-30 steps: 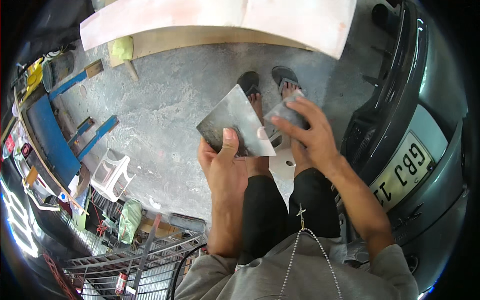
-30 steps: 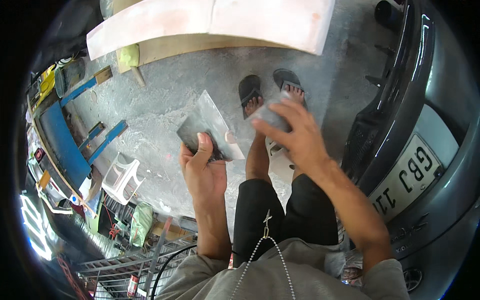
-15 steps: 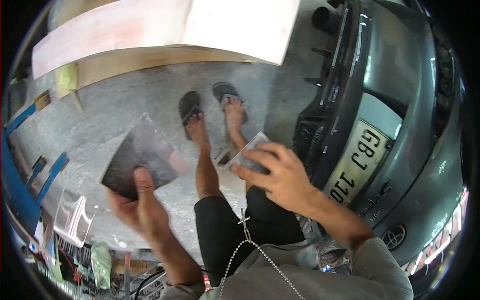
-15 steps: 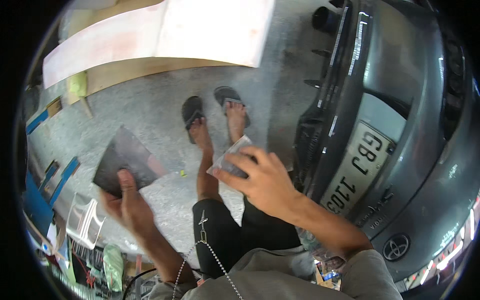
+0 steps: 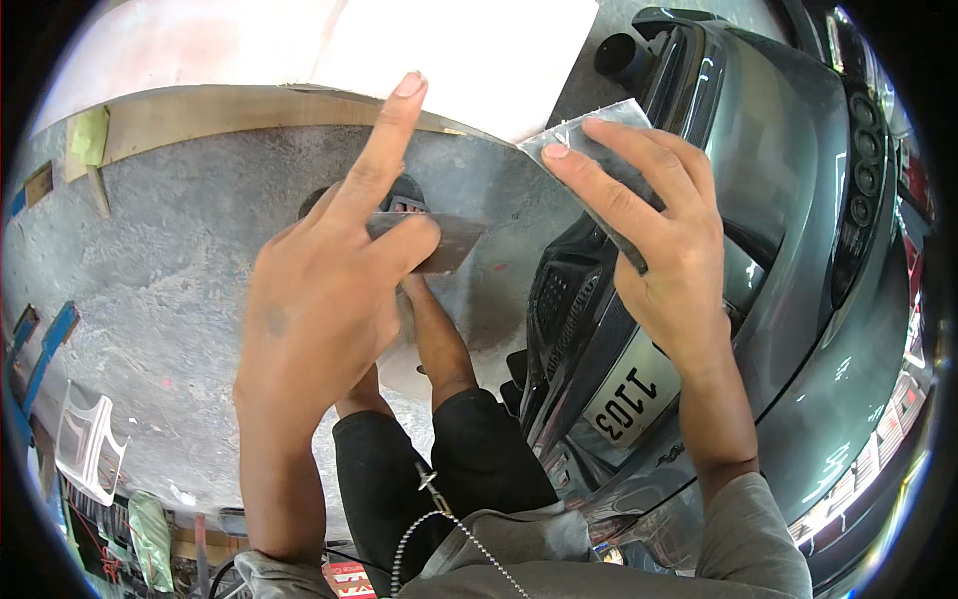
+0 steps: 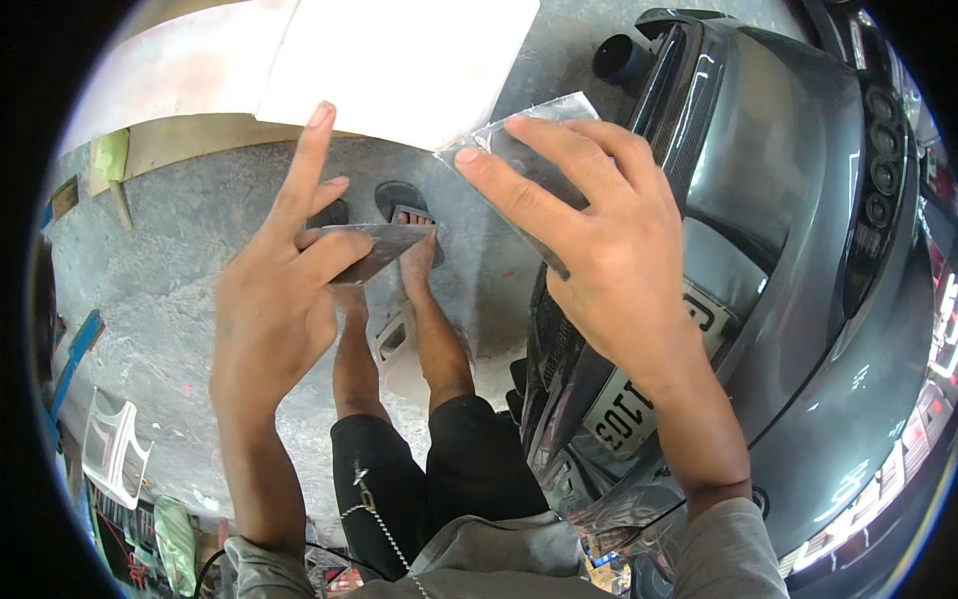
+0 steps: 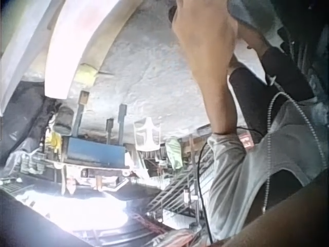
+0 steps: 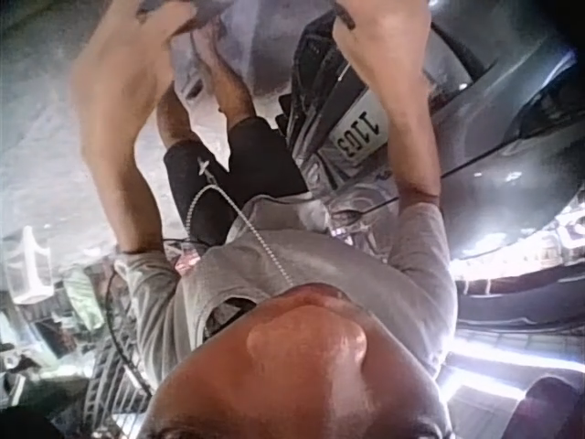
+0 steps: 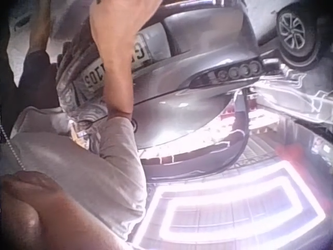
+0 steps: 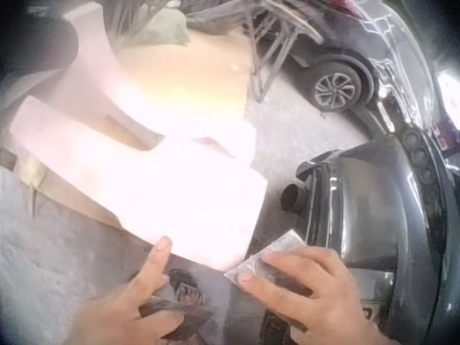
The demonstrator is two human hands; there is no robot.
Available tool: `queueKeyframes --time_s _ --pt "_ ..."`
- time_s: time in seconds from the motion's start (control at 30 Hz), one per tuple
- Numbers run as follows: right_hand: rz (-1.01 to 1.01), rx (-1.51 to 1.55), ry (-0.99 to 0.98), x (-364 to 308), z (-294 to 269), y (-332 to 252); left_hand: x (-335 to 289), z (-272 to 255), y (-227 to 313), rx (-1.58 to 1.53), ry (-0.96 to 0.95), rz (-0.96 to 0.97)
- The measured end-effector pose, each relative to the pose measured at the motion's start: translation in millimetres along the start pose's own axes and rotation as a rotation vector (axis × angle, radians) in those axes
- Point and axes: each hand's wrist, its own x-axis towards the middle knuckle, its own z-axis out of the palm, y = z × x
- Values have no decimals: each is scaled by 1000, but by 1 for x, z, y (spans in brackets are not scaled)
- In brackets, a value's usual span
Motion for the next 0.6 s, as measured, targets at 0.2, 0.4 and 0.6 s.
queueKeyframes --time_s 0.2,0.4,0.6 --pt "13 -18 16 1 15 -4 6 13 -7 -8 23 9" --pt "-3 -50 87 0 25 1 9 15 -7 -30 40 -46" --pt "73 -11 -244 -19 -9 5 10 11 -1 -42 72 -81"
